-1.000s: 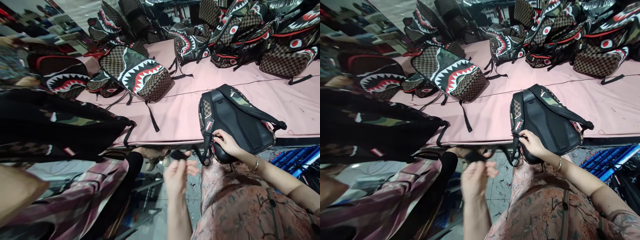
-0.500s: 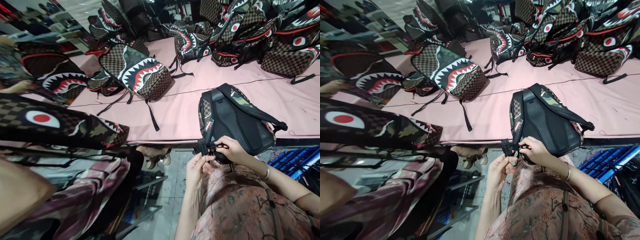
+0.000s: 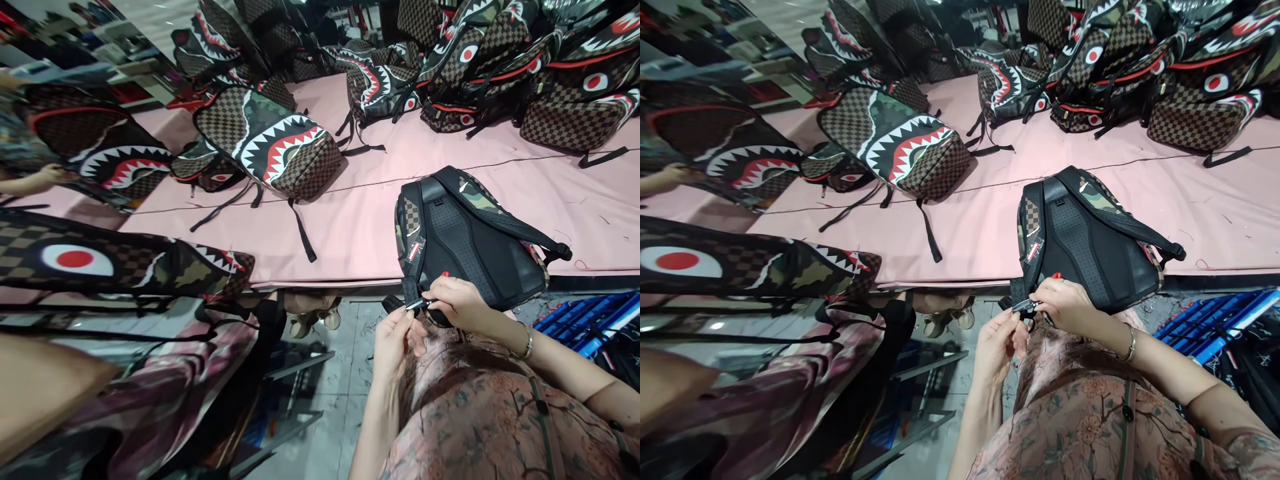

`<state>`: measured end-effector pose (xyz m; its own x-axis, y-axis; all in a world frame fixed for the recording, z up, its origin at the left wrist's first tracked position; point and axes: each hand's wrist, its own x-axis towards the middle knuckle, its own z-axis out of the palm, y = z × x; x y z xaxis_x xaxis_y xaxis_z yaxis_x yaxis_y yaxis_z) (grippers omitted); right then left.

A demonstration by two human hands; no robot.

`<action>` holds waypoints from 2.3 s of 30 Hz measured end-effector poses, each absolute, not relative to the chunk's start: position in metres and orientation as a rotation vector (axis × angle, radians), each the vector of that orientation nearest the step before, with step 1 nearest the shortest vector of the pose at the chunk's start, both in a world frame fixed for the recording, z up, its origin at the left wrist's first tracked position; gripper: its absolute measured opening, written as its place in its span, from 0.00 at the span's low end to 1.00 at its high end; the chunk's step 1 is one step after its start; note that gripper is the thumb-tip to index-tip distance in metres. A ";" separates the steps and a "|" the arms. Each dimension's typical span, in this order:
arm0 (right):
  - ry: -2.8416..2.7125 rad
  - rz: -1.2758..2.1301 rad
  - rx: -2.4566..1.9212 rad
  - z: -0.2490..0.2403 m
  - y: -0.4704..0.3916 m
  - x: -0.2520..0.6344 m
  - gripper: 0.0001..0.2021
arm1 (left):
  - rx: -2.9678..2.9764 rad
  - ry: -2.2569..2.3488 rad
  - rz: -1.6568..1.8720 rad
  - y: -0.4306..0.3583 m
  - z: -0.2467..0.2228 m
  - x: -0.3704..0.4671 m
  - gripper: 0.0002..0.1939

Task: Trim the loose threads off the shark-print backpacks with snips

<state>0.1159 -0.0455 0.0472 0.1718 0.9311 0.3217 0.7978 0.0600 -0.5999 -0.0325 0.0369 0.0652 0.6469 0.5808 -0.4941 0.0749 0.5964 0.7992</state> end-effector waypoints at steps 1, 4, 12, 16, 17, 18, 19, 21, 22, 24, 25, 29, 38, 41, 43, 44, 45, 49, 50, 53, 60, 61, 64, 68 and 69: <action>-1.629 0.248 -1.740 0.047 -0.045 0.115 0.13 | 0.900 0.830 0.335 0.037 0.067 -0.032 0.13; -1.453 0.367 -1.638 0.048 -0.045 0.115 0.10 | 0.857 0.805 0.336 0.038 0.069 -0.032 0.11; -0.868 1.289 -1.113 0.060 -0.028 0.118 0.19 | 0.666 0.565 0.049 0.039 0.070 -0.036 0.12; -0.687 1.169 -1.181 0.068 -0.014 0.115 0.19 | 0.982 0.692 0.235 0.033 0.068 -0.034 0.15; -0.652 1.080 -1.240 0.070 -0.011 0.114 0.19 | 1.105 0.782 0.355 0.032 0.067 -0.033 0.16; -0.647 1.008 -1.299 0.070 -0.008 0.112 0.18 | 1.217 0.861 0.467 0.030 0.067 -0.032 0.16; -0.668 0.952 -1.363 0.071 -0.007 0.112 0.18 | 1.297 0.914 0.552 0.029 0.067 -0.032 0.17; -0.740 0.831 -1.504 0.071 -0.005 0.110 0.17 | 1.323 0.904 0.619 0.026 0.067 -0.031 0.17; -0.774 0.763 -1.575 0.071 -0.005 0.110 0.17 | 1.275 0.855 0.612 0.024 0.067 -0.030 0.17; -0.828 0.653 -1.686 0.072 -0.006 0.109 0.17 | 1.131 0.748 0.575 0.023 0.067 -0.030 0.17; -0.852 0.621 -1.721 0.072 -0.007 0.109 0.16 | 1.068 0.706 0.555 0.022 0.067 -0.030 0.17; -0.960 0.614 -1.758 0.075 -0.010 0.109 0.14 | 1.038 0.757 0.530 0.025 0.068 -0.028 0.16; -1.151 0.653 -1.739 0.081 -0.013 0.121 0.11 | 1.047 0.836 0.535 0.025 0.064 -0.031 0.12; -1.231 0.322 -1.764 0.078 -0.023 0.122 0.10 | 0.973 0.860 0.581 0.026 0.062 -0.033 0.12; -1.357 0.082 -1.767 0.073 -0.031 0.123 0.10 | 0.959 0.862 0.603 0.027 0.062 -0.034 0.13; -1.431 -0.017 -1.772 0.069 -0.035 0.124 0.10 | 0.961 0.865 0.610 0.027 0.062 -0.034 0.13; -1.503 -0.091 -1.783 0.065 -0.039 0.126 0.11 | 0.964 0.870 0.615 0.027 0.062 -0.035 0.14; -1.688 -0.162 -1.842 0.057 -0.049 0.130 0.13 | 0.975 0.890 0.611 0.028 0.063 -0.034 0.15; -1.704 -0.147 -1.839 0.058 -0.050 0.131 0.14 | 0.975 0.899 0.613 0.027 0.063 -0.033 0.15; -1.718 -0.104 -1.814 0.060 -0.050 0.132 0.15 | 0.959 0.920 0.626 0.027 0.063 -0.031 0.14; -1.755 0.003 -1.795 0.063 -0.045 0.132 0.18 | 1.000 0.913 0.608 0.027 0.060 -0.034 0.15; -1.756 0.014 -1.796 0.063 -0.045 0.132 0.17 | 1.015 0.908 0.607 0.027 0.059 -0.035 0.14; -1.769 0.038 -1.801 0.063 -0.045 0.132 0.16 | 1.098 0.915 0.617 0.026 0.058 -0.036 0.13; -1.740 0.112 -1.750 0.064 -0.045 0.131 0.14 | 1.203 0.897 0.598 0.028 0.057 -0.039 0.11; -1.694 0.158 -1.721 0.064 -0.045 0.130 0.13 | 1.207 0.883 0.597 0.032 0.056 -0.042 0.11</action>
